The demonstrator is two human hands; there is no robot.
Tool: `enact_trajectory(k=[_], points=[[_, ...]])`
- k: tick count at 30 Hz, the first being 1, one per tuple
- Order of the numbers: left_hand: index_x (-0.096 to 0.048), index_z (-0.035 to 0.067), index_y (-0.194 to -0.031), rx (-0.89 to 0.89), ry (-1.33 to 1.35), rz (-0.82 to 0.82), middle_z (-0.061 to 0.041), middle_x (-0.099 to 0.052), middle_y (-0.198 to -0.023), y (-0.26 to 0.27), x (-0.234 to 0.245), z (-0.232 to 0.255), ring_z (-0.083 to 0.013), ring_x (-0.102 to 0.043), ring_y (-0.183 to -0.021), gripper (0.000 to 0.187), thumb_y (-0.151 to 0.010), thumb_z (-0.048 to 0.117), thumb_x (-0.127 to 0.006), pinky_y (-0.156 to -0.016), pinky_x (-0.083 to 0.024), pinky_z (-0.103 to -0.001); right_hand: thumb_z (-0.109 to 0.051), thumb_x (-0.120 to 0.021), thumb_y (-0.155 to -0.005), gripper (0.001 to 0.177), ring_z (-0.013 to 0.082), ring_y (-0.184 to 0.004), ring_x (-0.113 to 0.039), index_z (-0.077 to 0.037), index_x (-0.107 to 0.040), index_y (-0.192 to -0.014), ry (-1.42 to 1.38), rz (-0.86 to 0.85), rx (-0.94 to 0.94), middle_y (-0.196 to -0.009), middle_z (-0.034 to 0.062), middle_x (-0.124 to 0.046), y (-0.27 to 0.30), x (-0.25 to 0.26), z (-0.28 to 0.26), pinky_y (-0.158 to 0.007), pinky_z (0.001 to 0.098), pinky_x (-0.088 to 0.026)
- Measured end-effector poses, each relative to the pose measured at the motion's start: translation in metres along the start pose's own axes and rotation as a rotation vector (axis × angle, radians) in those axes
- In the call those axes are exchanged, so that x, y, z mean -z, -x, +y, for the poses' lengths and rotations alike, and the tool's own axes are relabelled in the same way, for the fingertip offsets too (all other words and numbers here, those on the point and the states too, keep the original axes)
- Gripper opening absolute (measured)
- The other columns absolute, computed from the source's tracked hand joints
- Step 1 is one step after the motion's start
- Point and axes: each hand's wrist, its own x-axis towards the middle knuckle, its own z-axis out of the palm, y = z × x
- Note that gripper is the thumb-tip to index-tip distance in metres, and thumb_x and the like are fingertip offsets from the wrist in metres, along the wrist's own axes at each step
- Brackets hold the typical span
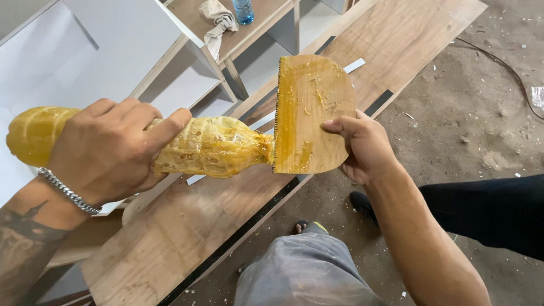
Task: The person applies adhesive from a bottle onto a spreader and then uses the spreader to coat the edge of a wooden board.
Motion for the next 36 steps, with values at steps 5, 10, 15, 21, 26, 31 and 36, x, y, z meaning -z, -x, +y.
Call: enact_trajectory(k=[5,10,15,21,26,31,36], points=[[-0.064,0.034,-0.141,-0.02,-0.067,-0.015,0.008,-0.071,-0.089,-0.007,-0.004,-0.002,-0.0185,-0.068,-0.075,0.042,-0.101,0.045,-0.072,-0.072,-0.053,-0.034,0.009,-0.067,-0.089,0.031,0.0378,-0.094,-0.083,-0.007,-0.056,-0.113,-0.026,0.05,0.003,-0.112,0.0189,-0.077,-0.003,0.003,0.0,-0.07,0.0514,-0.071],[-0.066,0.034,-0.139,-0.029,-0.062,0.016,0.008,-0.067,-0.085,-0.013,-0.003,-0.004,-0.0192,-0.065,-0.072,0.041,-0.099,0.038,-0.071,-0.071,-0.051,-0.034,0.009,-0.068,-0.088,0.03,0.0392,-0.09,-0.083,-0.009,-0.052,-0.107,-0.048,0.048,-0.008,-0.107,0.0183,-0.074,-0.008,0.003,0.0,-0.066,0.0535,-0.071],[-0.068,0.035,-0.138,-0.034,-0.058,0.053,0.007,-0.069,-0.088,-0.016,-0.003,-0.007,-0.0195,-0.067,-0.074,0.04,-0.106,0.058,-0.07,-0.071,-0.053,-0.035,0.011,-0.069,-0.09,0.036,0.039,-0.085,-0.082,-0.013,-0.043,-0.096,-0.077,0.043,-0.002,-0.1,0.0144,-0.067,-0.01,0.001,0.0,-0.063,0.0531,-0.071],[-0.068,0.034,-0.14,-0.036,-0.063,0.038,0.007,-0.069,-0.087,-0.019,-0.006,-0.01,-0.02,-0.069,-0.074,0.044,-0.098,0.047,-0.072,-0.072,-0.054,-0.035,0.011,-0.069,-0.088,0.039,0.0367,-0.083,-0.081,-0.014,-0.04,-0.089,-0.085,0.047,0.019,-0.099,0.015,-0.068,-0.017,0.004,-0.001,-0.06,0.051,-0.07],[-0.067,0.034,-0.14,-0.039,-0.079,0.047,0.008,-0.07,-0.088,-0.023,-0.007,-0.013,-0.0181,-0.069,-0.075,0.043,-0.106,0.06,-0.067,-0.071,-0.053,-0.034,0.01,-0.067,-0.087,0.03,0.039,-0.086,-0.081,-0.009,-0.049,-0.1,-0.098,0.027,0.023,-0.107,0.0192,-0.074,-0.021,0.002,-0.003,-0.065,0.0564,-0.071],[-0.067,0.036,-0.138,-0.039,-0.074,0.043,0.007,-0.066,-0.083,-0.025,-0.012,-0.016,-0.0193,-0.067,-0.072,0.038,-0.103,0.053,-0.069,-0.071,-0.053,-0.034,0.01,-0.064,-0.088,0.032,0.0391,-0.091,-0.081,-0.007,-0.051,-0.112,-0.083,0.031,0.005,-0.112,0.0198,-0.074,-0.02,0.0,-0.005,-0.07,0.0549,-0.071],[-0.066,0.037,-0.136,-0.037,-0.068,0.056,0.007,-0.066,-0.082,-0.032,-0.012,-0.014,-0.02,-0.068,-0.072,0.04,-0.108,0.066,-0.065,-0.071,-0.054,-0.035,0.012,-0.067,-0.089,0.037,0.0396,-0.085,-0.082,-0.013,-0.041,-0.094,-0.104,0.068,0.013,-0.104,0.017,-0.069,-0.02,0.002,-0.007,-0.063,0.0514,-0.071]])
